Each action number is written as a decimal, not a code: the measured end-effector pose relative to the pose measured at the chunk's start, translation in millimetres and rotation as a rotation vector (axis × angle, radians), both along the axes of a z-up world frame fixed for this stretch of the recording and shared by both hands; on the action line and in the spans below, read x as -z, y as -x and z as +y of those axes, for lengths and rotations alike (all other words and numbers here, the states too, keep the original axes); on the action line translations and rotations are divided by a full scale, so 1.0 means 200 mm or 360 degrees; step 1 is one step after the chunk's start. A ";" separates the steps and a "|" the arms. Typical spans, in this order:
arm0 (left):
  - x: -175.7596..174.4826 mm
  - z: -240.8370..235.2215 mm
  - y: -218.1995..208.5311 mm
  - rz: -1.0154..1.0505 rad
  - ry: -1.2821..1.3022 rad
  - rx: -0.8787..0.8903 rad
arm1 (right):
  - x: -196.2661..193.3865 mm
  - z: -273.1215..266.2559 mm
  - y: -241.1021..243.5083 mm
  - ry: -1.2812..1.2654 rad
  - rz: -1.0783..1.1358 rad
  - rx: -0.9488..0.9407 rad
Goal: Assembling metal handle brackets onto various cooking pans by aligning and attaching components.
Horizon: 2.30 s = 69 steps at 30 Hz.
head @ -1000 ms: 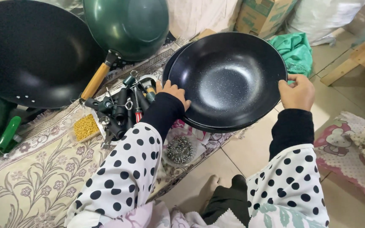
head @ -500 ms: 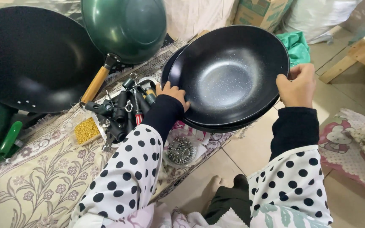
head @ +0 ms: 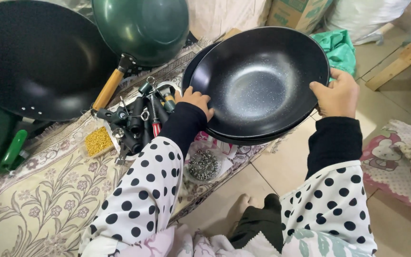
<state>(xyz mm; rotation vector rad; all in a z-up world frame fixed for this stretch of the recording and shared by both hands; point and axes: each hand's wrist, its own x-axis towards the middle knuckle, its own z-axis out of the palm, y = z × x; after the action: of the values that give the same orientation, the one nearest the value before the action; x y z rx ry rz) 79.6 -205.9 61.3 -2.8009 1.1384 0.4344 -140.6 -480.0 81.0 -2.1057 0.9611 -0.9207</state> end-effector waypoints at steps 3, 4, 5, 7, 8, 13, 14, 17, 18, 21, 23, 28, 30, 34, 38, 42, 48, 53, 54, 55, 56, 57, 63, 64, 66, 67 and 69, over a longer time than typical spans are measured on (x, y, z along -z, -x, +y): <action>0.07 0.00 -0.03 -0.0132 0.0125 0.0001 | -0.04 0.06 0.00 -0.0150 -0.0258 0.0006; 0.11 0.00 -0.03 -0.0132 0.0125 0.0002 | -0.05 0.09 0.00 -0.0150 -0.0259 0.0007; 0.14 0.00 -0.05 -0.0184 0.0207 0.0009 | -0.08 0.11 -0.01 -0.0199 -0.0346 0.0056; 0.19 0.00 -0.07 -0.0243 0.0295 0.0008 | -0.11 0.13 -0.03 -0.0244 -0.0438 0.0095; 0.21 0.01 -0.08 -0.0312 0.0449 0.0053 | -0.10 0.14 -0.03 -0.0238 -0.0602 0.0081; 0.32 0.04 -0.14 -0.0525 0.0933 0.0184 | -0.22 0.21 0.01 0.0003 -0.0810 0.0067; 0.34 0.04 -0.15 -0.0545 0.1069 0.0160 | -0.27 0.24 0.04 -0.0099 -0.0881 0.0014; 0.31 0.05 -0.17 -0.0456 0.1468 0.0086 | -0.37 0.31 0.09 -0.0233 -0.1073 -0.0160; 0.30 0.06 -0.17 -0.0331 0.1719 0.0048 | -0.39 0.33 0.11 -0.0276 -0.1184 -0.0265; 0.09 0.22 -0.06 0.0677 0.2396 -0.0439 | -0.45 0.41 0.12 -0.0333 -0.1239 -0.0237; 0.14 0.30 -0.11 0.0764 0.2595 -0.0428 | -0.50 0.52 0.12 -0.0396 -0.1244 -0.0258; 0.12 0.75 -0.02 0.0900 0.2822 -0.0136 | -0.56 0.81 0.07 -0.0685 -0.1323 -0.0399; 0.06 0.99 0.12 0.0957 0.2723 -0.0180 | -0.50 0.89 0.05 -0.0749 -0.1329 -0.0502; -0.01 1.43 0.35 0.0636 0.2527 -0.0331 | -0.48 1.19 0.03 -0.0769 -0.1220 -0.0705; 0.04 1.79 0.46 0.0548 0.2896 -0.0088 | -0.43 1.49 -0.06 -0.1003 -0.1085 -0.0894; 0.18 2.15 0.52 0.0303 0.2846 -0.0268 | -0.15 1.65 -0.21 -0.1095 -0.0972 -0.0968; 0.28 2.62 0.62 0.0237 0.2942 -0.0601 | 0.23 1.91 -0.43 -0.1104 -0.0680 -0.1389; 0.63 2.92 0.64 0.0224 0.2898 -0.0828 | 0.53 2.04 -0.54 -0.1202 -0.0392 -0.1529; 0.73 2.98 0.64 0.0228 0.2836 -0.0906 | 0.59 2.06 -0.55 -0.1218 -0.0305 -0.1544; 0.70 3.00 0.69 0.0226 0.2839 -0.0935 | 0.59 2.10 -0.55 -0.1226 -0.0280 -0.1555; 0.67 3.01 0.73 0.0265 0.2752 -0.1150 | 0.59 2.13 -0.55 -0.1211 -0.0191 -0.1586; 0.64 3.03 0.76 0.0305 0.2650 -0.1347 | 0.60 2.17 -0.55 -0.1200 -0.0116 -0.1610; 0.59 3.08 0.86 0.0377 0.2289 -0.1801 | 0.61 2.31 -0.57 -0.1181 0.0069 -0.1563; 0.63 3.10 0.85 0.0376 0.2290 -0.1809 | 0.63 2.30 -0.59 -0.1182 0.0075 -0.1567; 0.69 3.13 0.85 0.0349 0.2045 -0.1929 | 0.69 2.29 -0.62 -0.1113 0.0112 -0.1577; 0.71 3.15 0.83 0.0347 0.2042 -0.1937 | 0.70 2.28 -0.64 -0.1117 0.0117 -0.1581; 0.75 3.18 0.79 0.0405 0.1954 -0.2034 | 0.71 2.26 -0.69 -0.0979 0.0164 -0.1601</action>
<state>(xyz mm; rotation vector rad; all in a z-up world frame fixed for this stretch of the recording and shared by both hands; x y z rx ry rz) -77.9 430.8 -88.5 -4.2562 -1.0623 0.0832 -3.4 -27.2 -60.8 -1.7351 0.0929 0.0129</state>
